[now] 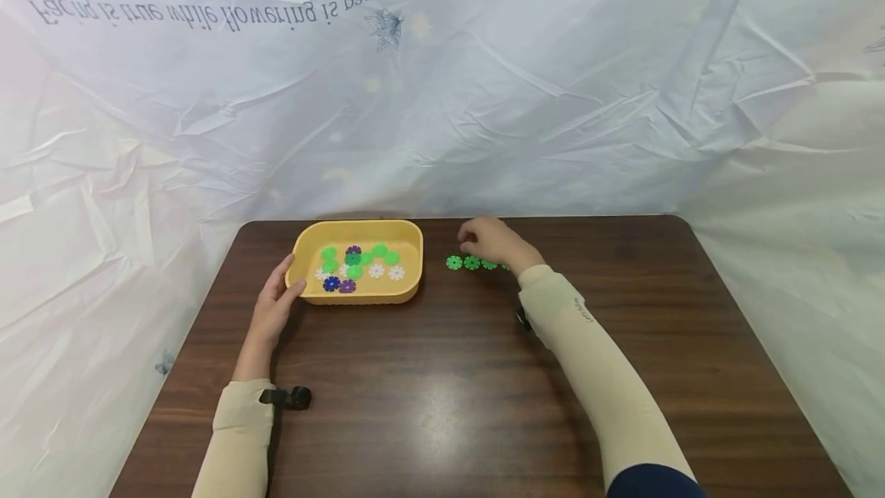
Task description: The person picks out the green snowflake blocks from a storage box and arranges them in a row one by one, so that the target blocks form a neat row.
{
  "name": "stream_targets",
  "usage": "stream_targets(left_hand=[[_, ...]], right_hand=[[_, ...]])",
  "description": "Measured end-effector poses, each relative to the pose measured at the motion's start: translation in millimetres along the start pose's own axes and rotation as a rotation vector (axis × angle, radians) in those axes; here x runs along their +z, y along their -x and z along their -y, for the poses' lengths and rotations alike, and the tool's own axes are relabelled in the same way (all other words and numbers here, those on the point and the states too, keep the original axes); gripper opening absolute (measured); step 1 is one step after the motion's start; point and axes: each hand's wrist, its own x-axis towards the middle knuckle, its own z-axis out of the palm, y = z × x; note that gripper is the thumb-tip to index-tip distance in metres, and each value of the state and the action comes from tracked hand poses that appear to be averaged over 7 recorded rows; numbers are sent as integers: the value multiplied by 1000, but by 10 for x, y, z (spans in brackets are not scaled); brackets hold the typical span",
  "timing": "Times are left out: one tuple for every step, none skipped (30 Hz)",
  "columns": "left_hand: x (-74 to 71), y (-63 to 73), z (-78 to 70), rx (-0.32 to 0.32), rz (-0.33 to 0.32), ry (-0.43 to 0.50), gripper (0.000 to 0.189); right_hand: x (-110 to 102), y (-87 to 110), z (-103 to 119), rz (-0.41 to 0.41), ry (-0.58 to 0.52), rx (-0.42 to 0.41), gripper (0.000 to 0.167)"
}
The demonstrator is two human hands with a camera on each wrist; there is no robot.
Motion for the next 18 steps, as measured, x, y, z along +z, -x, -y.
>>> stream_targets(left_hand=[[-2, 3, 0, -2, -1, 1, 64], [-2, 6, -2, -4, -4, 2, 64], [-1, 7, -5, -5, -6, 3, 64], [-1, 4, -9, -8, -7, 5, 64], [0, 2, -14, -10, -8, 5, 64], [0, -2, -17, -11, -7, 6, 64], [1, -5, -20, -12, -8, 5, 64], [1, -8, -21, -11, -8, 4, 64], [1, -11, -22, -8, -8, 4, 64], [0, -15, -20, -5, -8, 3, 64], [0, -16, -18, 0, -10, 0, 64], [0, -16, -17, 4, -11, -1, 64], [0, -15, -14, 7, -12, -4, 64], [1, -11, -12, 8, -12, -6, 64], [1, -7, -11, 9, -12, -7, 64], [0, -2, -10, 8, -11, -7, 64], [1, 4, -13, 7, -9, -7, 64], [0, 11, -17, 5, -5, -7, 64]], right_hand=[[-1, -43, 79, 9, -12, -18, 25], [1, -87, 165, 15, -23, -35, 25], [5, -129, 250, 18, -34, -50, 25], [16, -174, 322, 19, -43, -66, 24], [29, -215, 395, 19, -49, -78, 24], [46, -256, 463, 17, -47, -92, 25], [65, -297, 531, 16, -45, -104, 25], [90, -336, 589, 15, -42, -115, 25], [115, -372, 644, 18, -39, -124, 25], [142, -408, 694, 24, -34, -132, 26], [170, -443, 739, 32, -23, -140, 26], [199, -477, 780, 46, -16, -149, 27], [230, -512, 816, 63, -13, -160, 27], [263, -546, 850, 80, -3, -167, 28], [296, -580, 883, 99, 5, -171, 29], [334, -616, 911, 115, 15, -177, 29], [373, -652, 938, 127, 25, -180, 29], [416, -690, 964, 133, 29, -175, 27]])
